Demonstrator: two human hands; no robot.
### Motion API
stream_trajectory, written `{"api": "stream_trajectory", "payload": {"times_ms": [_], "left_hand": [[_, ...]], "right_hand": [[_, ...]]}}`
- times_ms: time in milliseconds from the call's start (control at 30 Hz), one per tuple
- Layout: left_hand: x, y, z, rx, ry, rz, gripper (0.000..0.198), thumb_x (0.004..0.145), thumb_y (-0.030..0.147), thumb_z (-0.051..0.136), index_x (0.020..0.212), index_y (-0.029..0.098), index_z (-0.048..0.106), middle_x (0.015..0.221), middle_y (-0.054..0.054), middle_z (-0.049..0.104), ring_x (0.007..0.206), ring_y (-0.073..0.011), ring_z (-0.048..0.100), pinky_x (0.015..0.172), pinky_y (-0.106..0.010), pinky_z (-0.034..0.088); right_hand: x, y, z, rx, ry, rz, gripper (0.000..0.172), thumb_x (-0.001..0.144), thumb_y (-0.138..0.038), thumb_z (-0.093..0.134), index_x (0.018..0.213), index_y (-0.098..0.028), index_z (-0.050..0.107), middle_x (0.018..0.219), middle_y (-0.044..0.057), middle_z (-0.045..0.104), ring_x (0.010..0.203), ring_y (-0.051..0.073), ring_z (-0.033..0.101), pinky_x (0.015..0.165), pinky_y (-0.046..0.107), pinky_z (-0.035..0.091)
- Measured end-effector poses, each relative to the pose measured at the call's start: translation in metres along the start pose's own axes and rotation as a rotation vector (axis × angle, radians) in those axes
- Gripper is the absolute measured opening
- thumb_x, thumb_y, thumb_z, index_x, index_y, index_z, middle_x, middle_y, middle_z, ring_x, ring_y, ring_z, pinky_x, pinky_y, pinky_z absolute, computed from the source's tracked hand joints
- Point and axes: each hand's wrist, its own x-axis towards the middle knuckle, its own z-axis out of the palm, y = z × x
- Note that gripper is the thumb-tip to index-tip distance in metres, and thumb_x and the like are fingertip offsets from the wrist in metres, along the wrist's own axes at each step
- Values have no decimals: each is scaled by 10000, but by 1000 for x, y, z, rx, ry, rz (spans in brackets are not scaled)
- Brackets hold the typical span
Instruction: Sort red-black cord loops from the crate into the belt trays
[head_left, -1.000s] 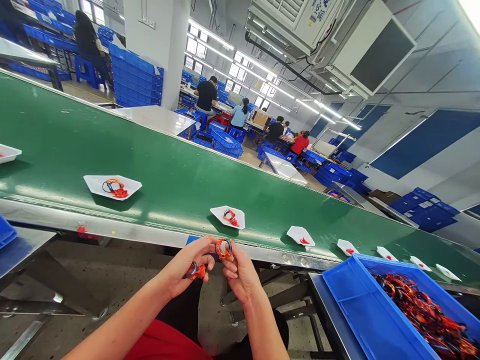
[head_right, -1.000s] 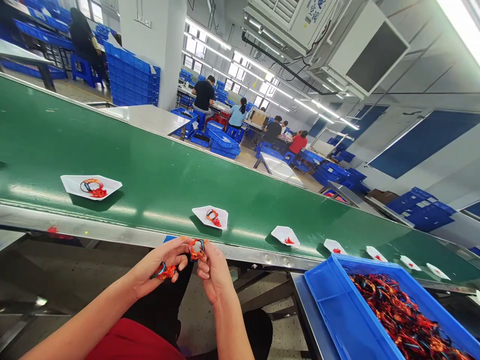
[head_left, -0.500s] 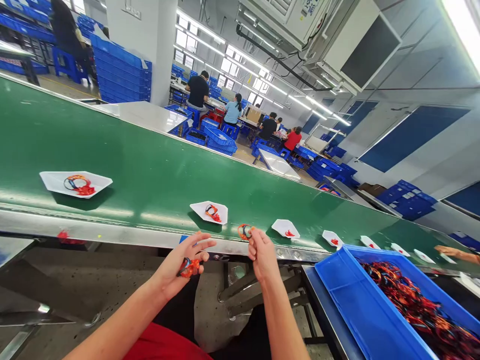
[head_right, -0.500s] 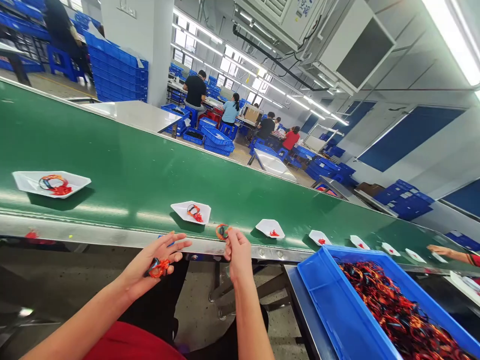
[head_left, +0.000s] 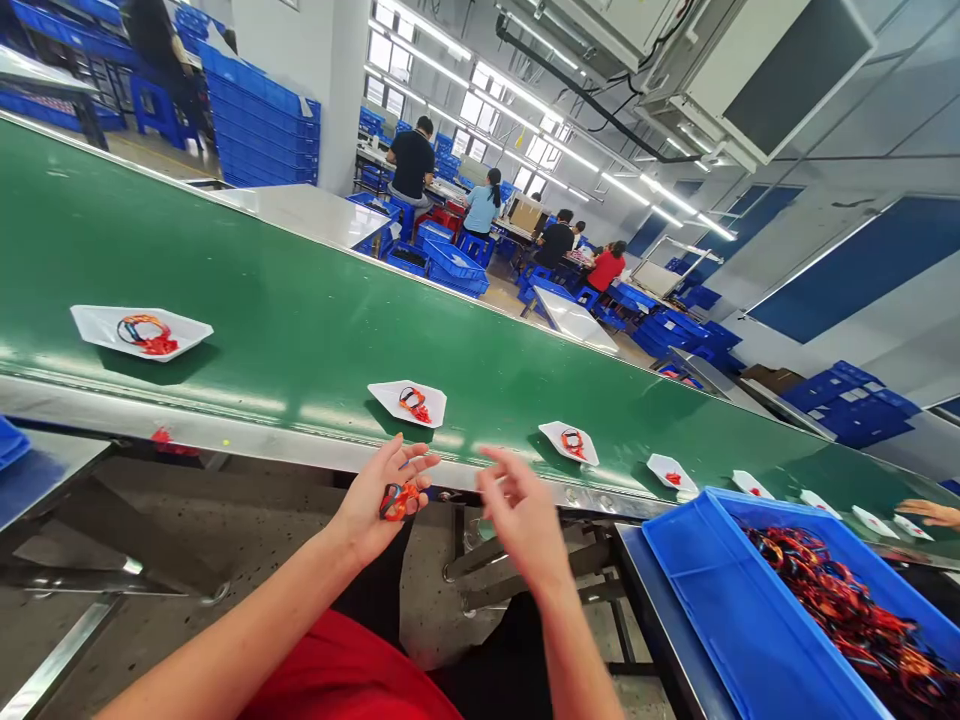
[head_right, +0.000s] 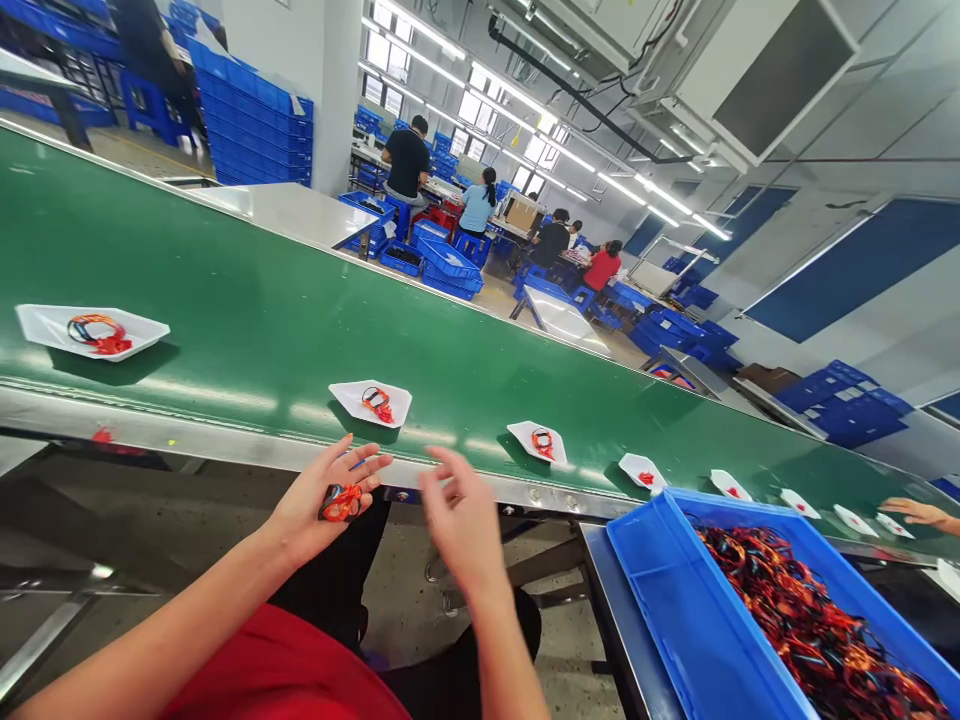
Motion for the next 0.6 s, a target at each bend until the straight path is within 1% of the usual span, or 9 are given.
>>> {"api": "stream_trajectory", "payload": {"times_ms": [67, 133, 200, 267, 333, 400, 467, 533, 600], "left_hand": [[0, -2, 0, 28, 6, 9, 216, 855, 351, 506, 914, 148, 553, 919, -76, 624, 557, -91, 560, 451, -195, 458], [-1, -4, 1, 54, 16, 25, 229, 852, 365, 512, 909, 148, 556, 916, -71, 635, 564, -92, 562, 490, -204, 472], [-3, -4, 1, 78, 37, 44, 242, 847, 376, 522, 903, 144, 565, 907, -67, 644, 576, -90, 565, 531, -204, 480], [-5, -4, 2, 110, 50, 50, 261, 846, 391, 526, 902, 142, 579, 897, -62, 651, 563, -80, 559, 499, -182, 451], [-7, -5, 3, 131, 36, 46, 262, 849, 393, 526, 892, 143, 594, 887, -60, 655, 546, -71, 552, 450, -165, 409], [-9, -6, 4, 125, -19, 36, 252, 859, 382, 515, 871, 147, 604, 872, -59, 656, 590, -90, 578, 482, -177, 431], [-10, -8, 5, 102, -76, 18, 237, 867, 360, 509, 850, 147, 614, 842, -56, 652, 675, -125, 608, 582, -217, 486], [-11, -11, 5, 88, -123, -10, 222, 862, 342, 524, 846, 147, 628, 823, -51, 645, 717, -139, 611, 645, -247, 503], [-11, -13, 5, 98, -147, -27, 198, 848, 323, 552, 857, 147, 643, 851, -53, 645, 743, -140, 606, 670, -252, 502]], "right_hand": [[-19, -17, 30, -24, -211, -158, 378, 831, -301, 559, 1209, -296, 577, 769, -1, 625, 515, 106, 491, 522, 232, 400], [-29, -23, 50, -114, -292, -283, 388, 842, -271, 558, 1224, -344, 566, 885, 16, 646, 599, 123, 541, 581, 243, 414], [-32, -20, 59, -179, -258, -339, 350, 862, -263, 535, 1194, -359, 590, 1011, 36, 645, 758, 161, 593, 653, 258, 425], [-30, -14, 61, -153, -178, -334, 295, 880, -260, 508, 1132, -350, 633, 1031, 43, 645, 845, 181, 597, 697, 267, 428], [-27, -7, 59, -70, -95, -289, 238, 880, -267, 512, 1040, -327, 677, 961, 40, 654, 752, 161, 585, 673, 266, 430], [-24, -3, 55, 38, -9, -189, 178, 863, -284, 540, 944, -289, 697, 853, 29, 650, 602, 127, 527, 590, 253, 420], [-22, 1, 53, 192, 43, -24, 152, 839, -320, 571, 893, -243, 691, 708, 10, 617, 491, 100, 452, 488, 232, 382], [-20, 3, 51, 411, 55, 152, 188, 811, -368, 600, 864, -204, 676, 558, -25, 537, 412, 76, 375, 399, 203, 311], [-19, 6, 51, 671, 41, 292, 222, 760, -388, 655, 837, -180, 660, 515, -53, 474, 382, 46, 302, 353, 170, 242]]}}
